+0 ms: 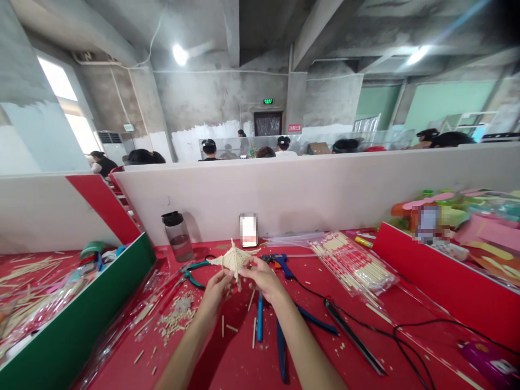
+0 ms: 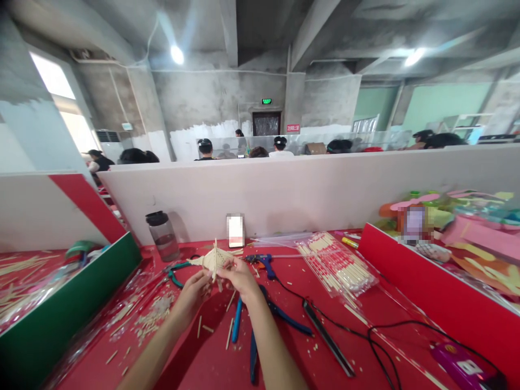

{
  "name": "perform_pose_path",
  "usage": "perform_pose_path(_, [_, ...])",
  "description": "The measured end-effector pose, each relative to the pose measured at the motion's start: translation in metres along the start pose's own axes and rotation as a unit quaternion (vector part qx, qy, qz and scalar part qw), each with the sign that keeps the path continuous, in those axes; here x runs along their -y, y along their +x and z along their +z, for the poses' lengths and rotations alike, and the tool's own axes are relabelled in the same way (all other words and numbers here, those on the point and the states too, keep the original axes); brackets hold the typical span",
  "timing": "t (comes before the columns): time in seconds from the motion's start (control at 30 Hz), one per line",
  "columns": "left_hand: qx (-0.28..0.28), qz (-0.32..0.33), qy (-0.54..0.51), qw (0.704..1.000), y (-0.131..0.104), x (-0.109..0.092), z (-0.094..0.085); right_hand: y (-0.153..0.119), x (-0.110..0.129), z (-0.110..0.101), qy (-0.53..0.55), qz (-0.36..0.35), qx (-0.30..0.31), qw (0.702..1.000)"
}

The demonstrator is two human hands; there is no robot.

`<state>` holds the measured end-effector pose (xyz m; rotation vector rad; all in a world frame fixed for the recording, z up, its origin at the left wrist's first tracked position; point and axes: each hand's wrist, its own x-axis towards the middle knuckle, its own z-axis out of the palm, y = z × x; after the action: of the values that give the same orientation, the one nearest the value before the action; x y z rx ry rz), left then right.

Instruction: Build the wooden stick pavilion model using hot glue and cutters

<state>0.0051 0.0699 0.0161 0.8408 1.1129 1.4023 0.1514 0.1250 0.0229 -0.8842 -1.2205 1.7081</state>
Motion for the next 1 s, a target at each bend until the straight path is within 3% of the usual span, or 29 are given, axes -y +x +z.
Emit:
perform_pose_path(0.47, [0.004,-0.003,-0.027,1.000,0.000,0.003,-0.001,-0.005,0.007,0.004,0.022,0.024,-0.029,0.999])
perform_pose_path(0.77, [0.002,0.004,-0.016,1.000,0.003,0.006,-0.002,-0.001,0.002,0.000,0.021,0.035,-0.012,0.999])
perform_pose_path(0.9, [0.000,0.014,0.013,1.000,0.004,0.009,-0.014,0.000,-0.003,-0.006,0.034,0.057,0.010,0.998])
perform_pose_path(1.0, [-0.057,0.084,0.087,0.991,0.008,0.011,-0.030,0.001,-0.005,-0.007,0.045,0.058,0.001,0.997])
